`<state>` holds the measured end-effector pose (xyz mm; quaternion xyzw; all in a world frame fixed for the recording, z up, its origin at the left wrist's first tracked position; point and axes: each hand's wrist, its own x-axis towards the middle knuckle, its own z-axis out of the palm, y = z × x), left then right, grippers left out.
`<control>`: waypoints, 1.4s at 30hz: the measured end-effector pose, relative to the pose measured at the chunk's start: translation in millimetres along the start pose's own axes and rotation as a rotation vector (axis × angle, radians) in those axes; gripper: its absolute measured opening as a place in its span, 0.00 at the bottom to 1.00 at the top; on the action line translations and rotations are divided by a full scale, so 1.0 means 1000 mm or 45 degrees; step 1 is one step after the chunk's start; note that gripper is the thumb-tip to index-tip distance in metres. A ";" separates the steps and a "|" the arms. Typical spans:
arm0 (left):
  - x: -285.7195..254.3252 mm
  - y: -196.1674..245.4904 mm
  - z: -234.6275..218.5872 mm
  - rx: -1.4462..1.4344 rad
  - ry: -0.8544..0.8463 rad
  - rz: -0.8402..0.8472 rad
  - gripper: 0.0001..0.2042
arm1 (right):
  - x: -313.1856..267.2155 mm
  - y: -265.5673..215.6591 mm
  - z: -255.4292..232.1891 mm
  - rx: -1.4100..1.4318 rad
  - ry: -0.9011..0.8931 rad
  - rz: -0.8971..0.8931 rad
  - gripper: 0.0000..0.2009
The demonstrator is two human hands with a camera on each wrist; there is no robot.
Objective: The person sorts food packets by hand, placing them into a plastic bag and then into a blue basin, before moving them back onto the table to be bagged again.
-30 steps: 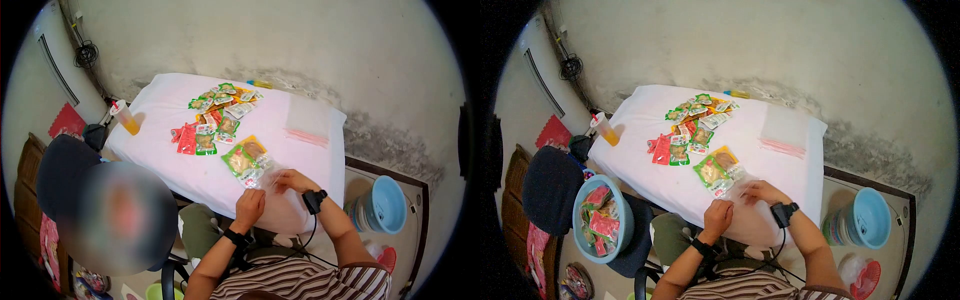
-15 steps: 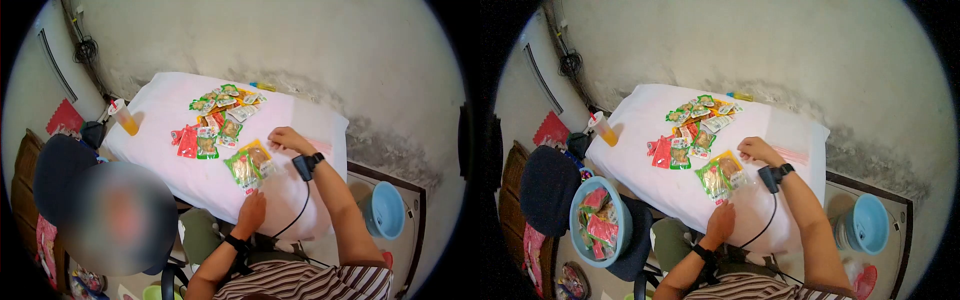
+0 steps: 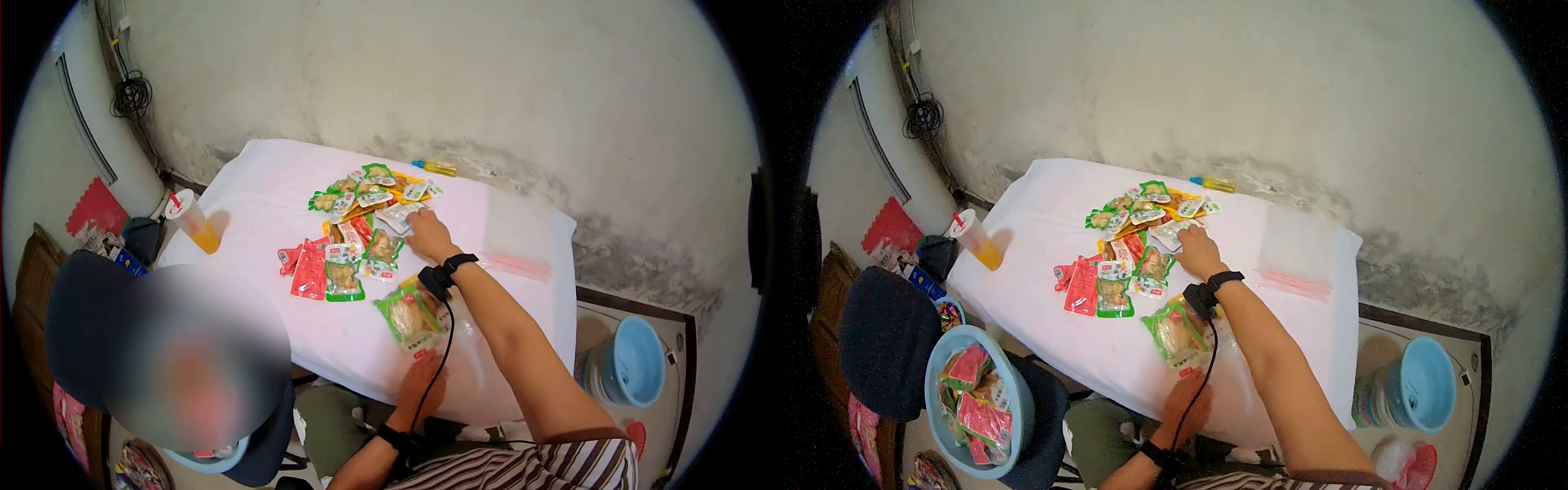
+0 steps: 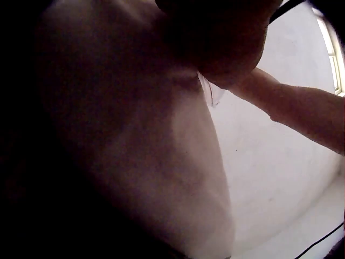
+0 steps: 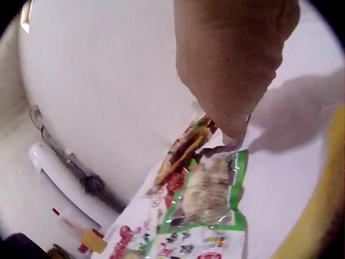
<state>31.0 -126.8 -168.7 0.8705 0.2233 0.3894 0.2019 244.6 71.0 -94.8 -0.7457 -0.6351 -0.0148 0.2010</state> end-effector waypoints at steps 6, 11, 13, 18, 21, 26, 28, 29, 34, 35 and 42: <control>0.001 0.004 -0.006 -0.003 -0.064 0.017 0.09 | 0.020 0.019 0.042 -0.339 0.154 -0.416 0.13; 0.000 0.006 -0.006 -0.038 -0.051 -0.002 0.08 | 0.018 0.027 0.016 -0.116 0.203 -0.250 0.10; -0.001 0.005 -0.005 -0.084 -0.024 -0.024 0.08 | 0.006 0.025 -0.017 0.192 0.344 0.017 0.11; -0.005 0.004 0.002 0.125 0.037 0.106 0.05 | -0.051 0.075 -0.049 1.332 0.336 0.560 0.09; -0.001 0.009 -0.003 0.087 0.005 0.099 0.04 | -0.111 0.087 -0.061 1.749 0.259 0.877 0.07; 0.001 0.015 -0.008 0.076 -0.010 0.129 0.08 | -0.187 0.123 -0.046 1.953 0.150 1.058 0.09; 0.004 0.015 -0.010 0.124 -0.019 0.142 0.13 | -0.195 0.129 -0.051 1.966 0.067 1.089 0.10; 0.005 0.017 -0.011 0.135 -0.027 0.139 0.13 | -0.197 0.130 -0.051 1.973 -0.041 1.113 0.11; 0.023 0.043 -0.019 0.198 -0.189 -0.013 0.16 | -0.188 0.126 -0.048 1.668 -0.110 1.121 0.17; 0.024 0.045 -0.017 0.213 -0.193 -0.010 0.16 | -0.188 0.125 -0.048 1.684 -0.111 1.114 0.17; 0.028 0.033 -0.008 0.233 -0.177 -0.199 0.09 | -0.197 0.130 -0.021 1.707 0.171 0.995 0.15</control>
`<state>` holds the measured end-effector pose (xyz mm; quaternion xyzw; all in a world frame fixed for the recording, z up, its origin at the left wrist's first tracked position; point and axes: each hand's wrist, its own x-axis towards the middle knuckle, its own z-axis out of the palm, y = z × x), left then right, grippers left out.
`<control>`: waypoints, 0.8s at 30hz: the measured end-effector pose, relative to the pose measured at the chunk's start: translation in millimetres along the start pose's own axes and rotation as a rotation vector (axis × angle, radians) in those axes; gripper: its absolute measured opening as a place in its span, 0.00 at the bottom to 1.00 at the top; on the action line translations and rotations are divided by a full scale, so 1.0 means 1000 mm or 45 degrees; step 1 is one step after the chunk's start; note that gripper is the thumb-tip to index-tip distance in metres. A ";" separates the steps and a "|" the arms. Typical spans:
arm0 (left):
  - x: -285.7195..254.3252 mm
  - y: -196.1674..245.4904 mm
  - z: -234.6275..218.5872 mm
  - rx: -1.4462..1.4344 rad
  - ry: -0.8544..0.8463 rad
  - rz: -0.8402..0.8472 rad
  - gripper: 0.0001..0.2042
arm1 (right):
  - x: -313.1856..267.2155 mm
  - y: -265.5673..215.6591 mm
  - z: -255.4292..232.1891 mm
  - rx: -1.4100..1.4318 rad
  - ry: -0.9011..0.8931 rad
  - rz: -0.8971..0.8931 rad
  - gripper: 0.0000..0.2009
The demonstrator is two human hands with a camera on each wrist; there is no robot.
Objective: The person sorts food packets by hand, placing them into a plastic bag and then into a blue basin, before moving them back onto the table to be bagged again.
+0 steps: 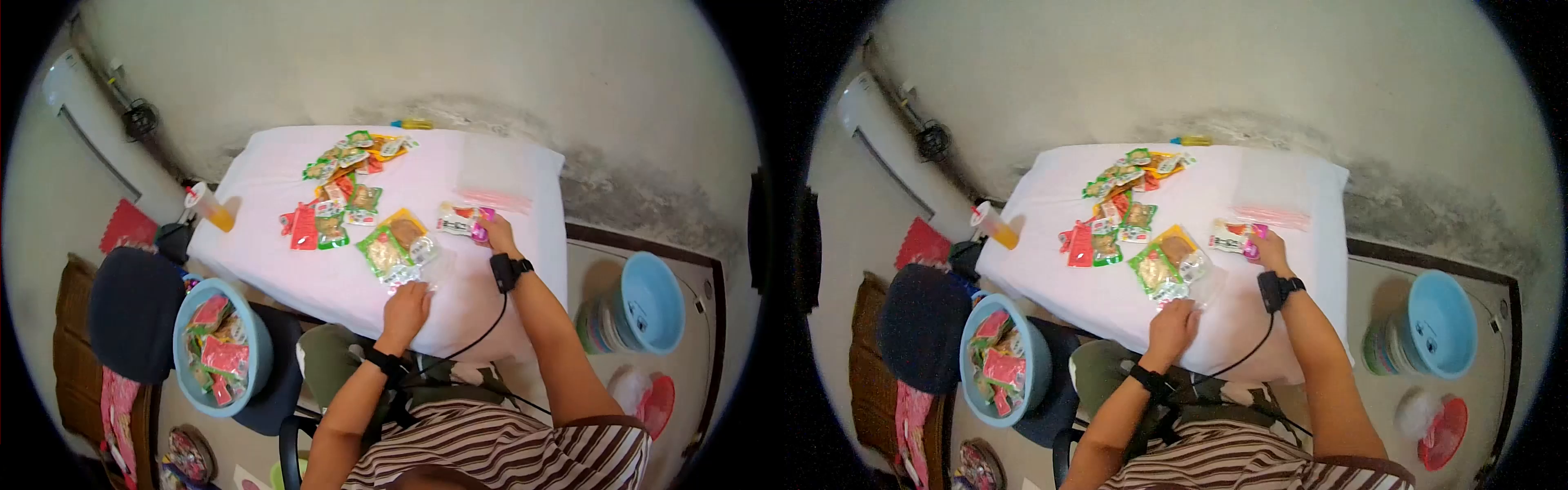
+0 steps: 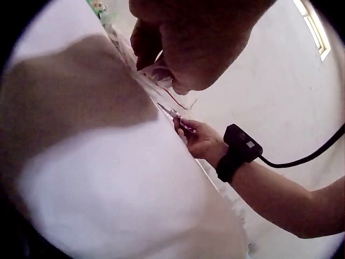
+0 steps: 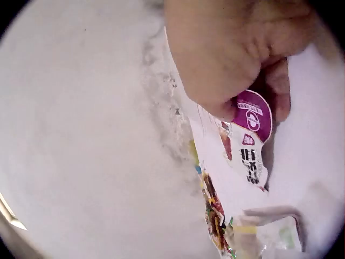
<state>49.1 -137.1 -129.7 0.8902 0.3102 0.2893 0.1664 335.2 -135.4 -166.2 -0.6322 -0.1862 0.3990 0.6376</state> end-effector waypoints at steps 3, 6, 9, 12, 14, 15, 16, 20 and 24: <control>0.001 0.005 -0.003 -0.027 0.029 0.021 0.07 | 0.000 -0.003 0.008 0.122 -0.012 0.008 0.14; -0.002 0.003 0.005 -0.044 -0.023 -0.017 0.06 | 0.001 -0.017 0.021 0.132 -0.103 0.072 0.14; -0.006 -0.002 0.010 -0.005 -0.017 0.043 0.07 | 0.013 -0.025 0.043 0.119 -0.259 0.072 0.16; -0.009 -0.004 0.012 -0.035 0.018 0.074 0.07 | 0.038 -0.024 0.066 0.235 -0.425 0.057 0.18; -0.009 -0.006 0.011 -0.088 0.063 0.120 0.07 | 0.074 -0.010 0.078 -0.235 -0.170 -0.184 0.21; -0.009 -0.007 0.011 -0.088 0.072 0.113 0.07 | 0.075 -0.011 0.087 -0.242 -0.178 -0.187 0.21; -0.009 -0.007 0.012 -0.117 0.079 0.125 0.07 | 0.068 -0.016 0.102 -0.784 0.204 -0.703 0.24; -0.011 -0.012 0.016 -0.172 0.123 0.162 0.08 | 0.013 -0.050 0.186 -1.132 -0.241 -1.110 0.32; -0.026 -0.028 0.033 -0.109 -0.087 0.085 0.11 | -0.035 -0.041 0.296 -1.327 -0.937 -0.939 0.29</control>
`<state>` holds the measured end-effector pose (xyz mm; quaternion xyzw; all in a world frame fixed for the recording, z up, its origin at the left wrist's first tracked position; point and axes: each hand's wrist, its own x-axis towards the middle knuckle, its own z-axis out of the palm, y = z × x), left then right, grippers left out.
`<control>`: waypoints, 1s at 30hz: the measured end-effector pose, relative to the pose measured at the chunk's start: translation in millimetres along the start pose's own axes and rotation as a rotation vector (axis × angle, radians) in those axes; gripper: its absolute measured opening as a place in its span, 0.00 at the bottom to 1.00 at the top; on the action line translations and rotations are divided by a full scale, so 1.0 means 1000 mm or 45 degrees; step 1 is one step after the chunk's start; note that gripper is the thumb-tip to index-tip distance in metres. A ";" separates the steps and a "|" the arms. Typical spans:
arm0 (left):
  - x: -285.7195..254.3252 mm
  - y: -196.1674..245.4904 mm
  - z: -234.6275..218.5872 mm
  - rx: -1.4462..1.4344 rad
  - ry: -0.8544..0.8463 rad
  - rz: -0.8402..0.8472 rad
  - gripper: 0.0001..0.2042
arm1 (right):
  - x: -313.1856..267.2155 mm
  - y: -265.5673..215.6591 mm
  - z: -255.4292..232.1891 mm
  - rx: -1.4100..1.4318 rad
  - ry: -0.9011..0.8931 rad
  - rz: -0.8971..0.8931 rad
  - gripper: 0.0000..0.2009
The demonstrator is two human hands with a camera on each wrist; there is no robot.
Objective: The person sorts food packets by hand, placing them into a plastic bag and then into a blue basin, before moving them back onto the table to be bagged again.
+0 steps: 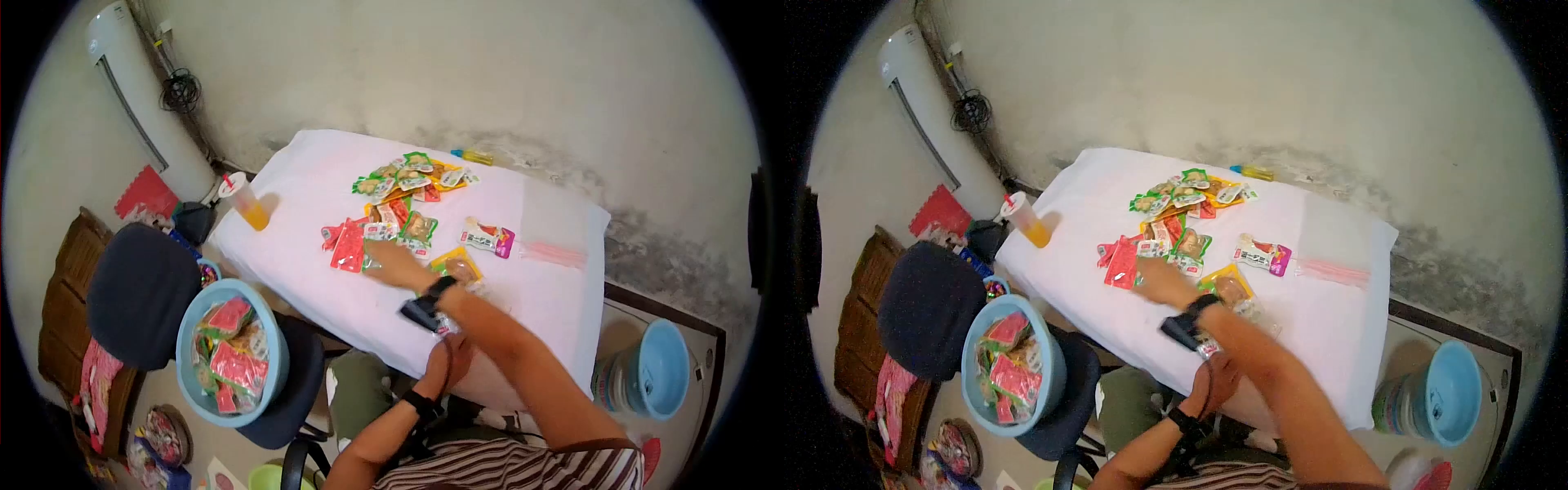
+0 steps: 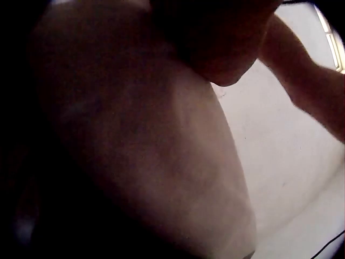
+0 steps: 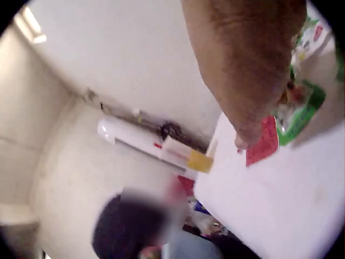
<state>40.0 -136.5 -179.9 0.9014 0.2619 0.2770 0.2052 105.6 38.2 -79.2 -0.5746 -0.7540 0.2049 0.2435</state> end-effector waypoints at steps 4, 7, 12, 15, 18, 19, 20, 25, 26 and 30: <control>-0.030 -0.035 0.060 0.031 0.039 0.105 0.13 | 0.052 -0.007 0.075 -0.966 0.402 -0.232 0.30; -0.022 -0.018 0.023 -0.114 0.077 0.099 0.13 | 0.080 -0.006 0.096 -1.107 0.164 -0.070 0.27; -0.016 -0.012 0.014 -0.155 0.090 0.101 0.12 | 0.068 -0.010 0.095 -1.391 0.184 -0.272 0.13; -0.009 -0.007 0.008 -0.164 0.111 0.091 0.11 | 0.058 -0.007 0.071 -0.953 0.138 -0.408 0.09; -0.001 0.003 -0.004 -0.280 0.298 0.114 0.10 | 0.020 -0.042 -0.005 -0.343 0.438 -0.136 0.07; 0.002 0.005 -0.012 -0.173 0.146 0.040 0.09 | 0.007 -0.044 -0.025 -0.250 0.496 -0.032 0.07; 0.005 0.009 -0.017 -0.067 -0.019 -0.040 0.08 | -0.005 -0.029 -0.039 -0.177 0.664 -0.050 0.09; 0.017 0.026 -0.028 -0.117 0.253 0.046 0.04 | -0.124 0.061 -0.113 0.844 0.862 0.260 0.15; 0.018 0.028 -0.028 -0.099 0.257 0.014 0.03 | -0.160 0.059 -0.126 1.038 0.924 0.335 0.15; 0.024 0.028 -0.037 -0.113 0.310 -0.012 0.02 | -0.282 0.058 -0.126 1.455 1.184 0.444 0.16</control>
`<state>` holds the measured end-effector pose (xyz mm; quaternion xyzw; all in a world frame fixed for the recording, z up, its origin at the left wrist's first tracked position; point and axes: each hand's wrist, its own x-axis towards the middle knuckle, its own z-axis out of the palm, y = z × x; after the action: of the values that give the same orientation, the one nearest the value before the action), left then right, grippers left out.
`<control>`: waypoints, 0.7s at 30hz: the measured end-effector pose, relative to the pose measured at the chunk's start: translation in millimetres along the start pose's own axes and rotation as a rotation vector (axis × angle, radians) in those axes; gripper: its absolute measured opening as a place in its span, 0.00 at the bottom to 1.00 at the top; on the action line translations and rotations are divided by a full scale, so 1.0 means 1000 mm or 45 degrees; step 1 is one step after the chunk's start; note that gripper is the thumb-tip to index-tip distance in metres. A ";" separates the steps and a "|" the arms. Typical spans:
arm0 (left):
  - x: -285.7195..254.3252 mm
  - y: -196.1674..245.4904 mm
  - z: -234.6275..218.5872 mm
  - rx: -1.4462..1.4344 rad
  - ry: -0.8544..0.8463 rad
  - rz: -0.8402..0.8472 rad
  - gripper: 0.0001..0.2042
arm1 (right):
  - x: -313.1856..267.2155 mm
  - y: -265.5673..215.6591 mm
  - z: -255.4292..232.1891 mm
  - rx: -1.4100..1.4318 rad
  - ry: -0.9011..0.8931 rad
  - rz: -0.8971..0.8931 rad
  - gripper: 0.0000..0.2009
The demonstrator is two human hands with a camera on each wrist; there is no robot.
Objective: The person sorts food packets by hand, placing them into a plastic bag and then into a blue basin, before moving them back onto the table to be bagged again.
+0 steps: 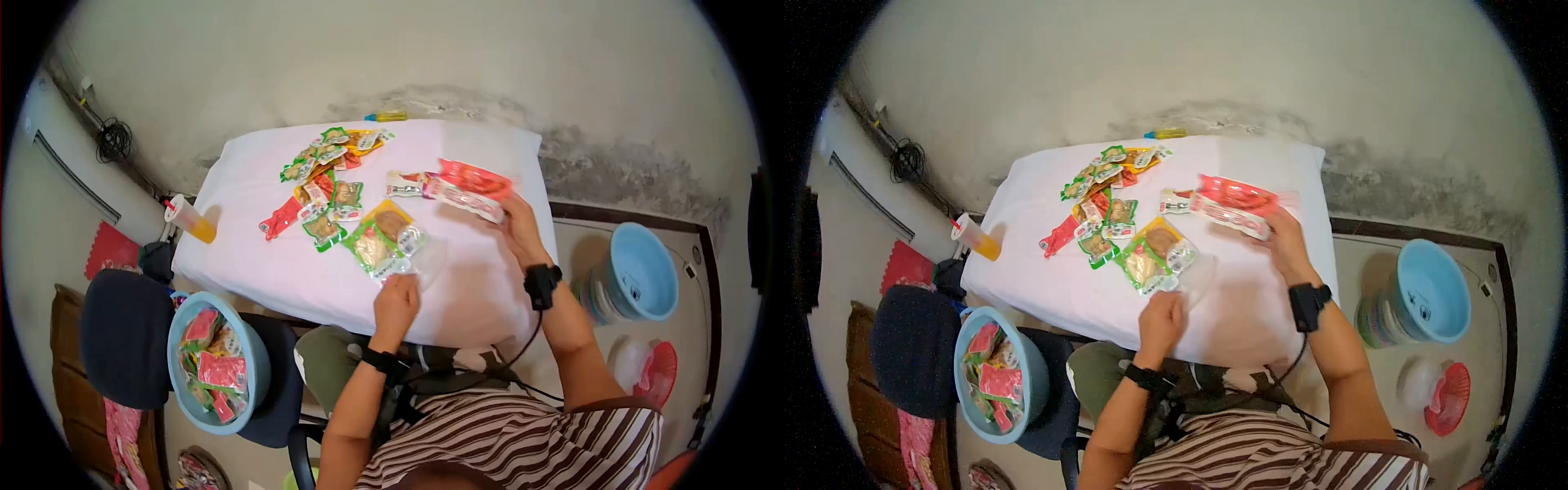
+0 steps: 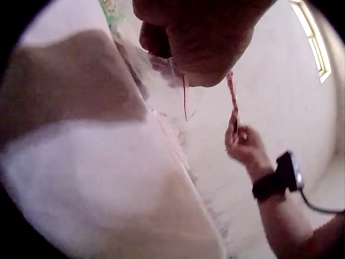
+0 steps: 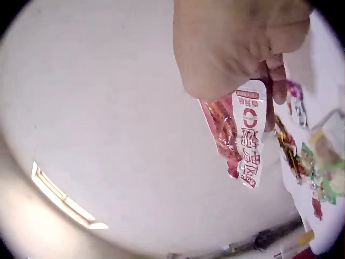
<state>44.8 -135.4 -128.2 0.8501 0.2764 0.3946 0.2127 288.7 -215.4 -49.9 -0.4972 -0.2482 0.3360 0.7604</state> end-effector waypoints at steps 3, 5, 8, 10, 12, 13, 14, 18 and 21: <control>0.021 0.000 -0.017 -0.208 0.016 -0.264 0.05 | -0.038 0.017 -0.057 0.099 0.159 0.087 0.14; 0.034 -0.020 -0.018 -0.453 0.032 -0.487 0.08 | -0.055 0.038 -0.079 0.149 0.247 0.141 0.13; 0.056 -0.005 -0.035 -0.369 0.073 -0.469 0.10 | -0.072 0.061 -0.096 0.067 0.257 0.261 0.12; 0.060 -0.005 -0.035 -0.297 0.083 -0.385 0.10 | -0.077 0.071 -0.099 -0.027 0.257 0.266 0.12; 0.065 -0.006 -0.034 -0.209 0.134 -0.239 0.10 | -0.084 0.059 -0.089 -0.129 0.214 0.293 0.14; 0.065 0.001 -0.036 -0.204 0.124 -0.231 0.10 | -0.085 0.053 -0.086 -0.118 0.221 0.292 0.14; 0.065 0.007 -0.040 -0.152 0.077 -0.209 0.09 | -0.084 0.049 -0.084 -0.255 0.164 0.304 0.14; 0.038 -0.001 -0.033 -0.018 -0.050 -0.132 0.08 | -0.082 0.051 -0.088 -0.317 0.098 0.266 0.16; 0.024 0.017 -0.030 0.053 0.008 -0.062 0.09 | -0.091 0.041 -0.080 0.034 0.026 0.242 0.17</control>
<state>39.8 -128.6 -86.9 0.8461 0.3058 0.3862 0.2036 276.0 -320.0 -122.1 -0.5117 -0.1877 0.4050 0.7341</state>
